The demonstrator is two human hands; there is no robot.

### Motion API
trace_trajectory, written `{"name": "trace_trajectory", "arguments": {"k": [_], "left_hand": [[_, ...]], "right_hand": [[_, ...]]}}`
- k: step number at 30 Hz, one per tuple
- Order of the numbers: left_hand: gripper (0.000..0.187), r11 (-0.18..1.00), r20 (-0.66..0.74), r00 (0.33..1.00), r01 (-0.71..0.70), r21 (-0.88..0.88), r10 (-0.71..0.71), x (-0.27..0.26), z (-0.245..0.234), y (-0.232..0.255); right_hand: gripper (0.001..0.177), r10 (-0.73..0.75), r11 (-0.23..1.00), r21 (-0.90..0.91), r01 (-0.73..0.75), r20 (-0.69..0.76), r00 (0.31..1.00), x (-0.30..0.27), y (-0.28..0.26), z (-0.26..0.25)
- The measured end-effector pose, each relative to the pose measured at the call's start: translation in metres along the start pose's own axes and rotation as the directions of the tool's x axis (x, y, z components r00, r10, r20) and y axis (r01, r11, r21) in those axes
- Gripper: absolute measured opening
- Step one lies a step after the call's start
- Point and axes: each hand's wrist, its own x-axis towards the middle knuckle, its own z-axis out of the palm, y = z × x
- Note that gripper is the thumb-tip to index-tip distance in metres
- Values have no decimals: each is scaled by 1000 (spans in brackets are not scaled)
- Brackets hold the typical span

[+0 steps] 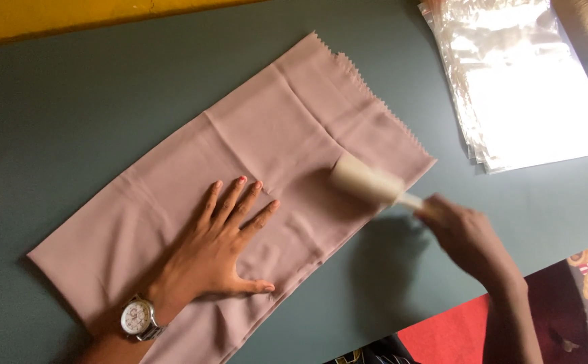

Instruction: The person uses a lint roller by hand to clean a pink piece of fabric on a desk, then folds the fabric into smaller rectangular shapes, repeating the cleaning action with the lint roller on the surfaces after each fold.

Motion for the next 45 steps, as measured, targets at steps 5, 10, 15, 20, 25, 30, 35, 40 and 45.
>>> {"name": "trace_trajectory", "arguments": {"k": [5,10,15,20,25,30,35,40,45], "left_hand": [[152,1000,-10,1000,0,5,0,0,2,0],[151,1000,-21,1000,2,1,-2,1,3,0],[153,1000,-22,1000,11,-7,-11,0,1,1],[151,999,-20,1000,12,-30,-12,1,1,2],[148,999,-29,999,28,-35,-29,1,1,2],[148,999,-40,999,21,-41,-23,1,4,2],[145,998,-48,998,34,-48,-36,1,4,3],[145,997,-57,998,30,-70,-35,1,5,3],[145,997,-56,998,31,-72,-35,1,4,3]], "right_hand": [[17,-93,995,-48,82,-291,952,18,13,3],[21,-3,996,94,-4,72,997,32,-13,-6],[18,-296,919,-341,197,-269,916,51,1,-16],[33,-431,860,-345,377,-94,897,78,14,-7],[15,-291,932,-318,172,-378,879,82,-1,-14],[17,-432,877,-262,402,-64,900,94,2,-15],[12,-357,881,-405,245,-227,906,98,-26,-38],[22,-61,998,3,61,62,996,105,-53,-47],[18,-295,952,-179,246,-343,892,133,-30,-37]]}}
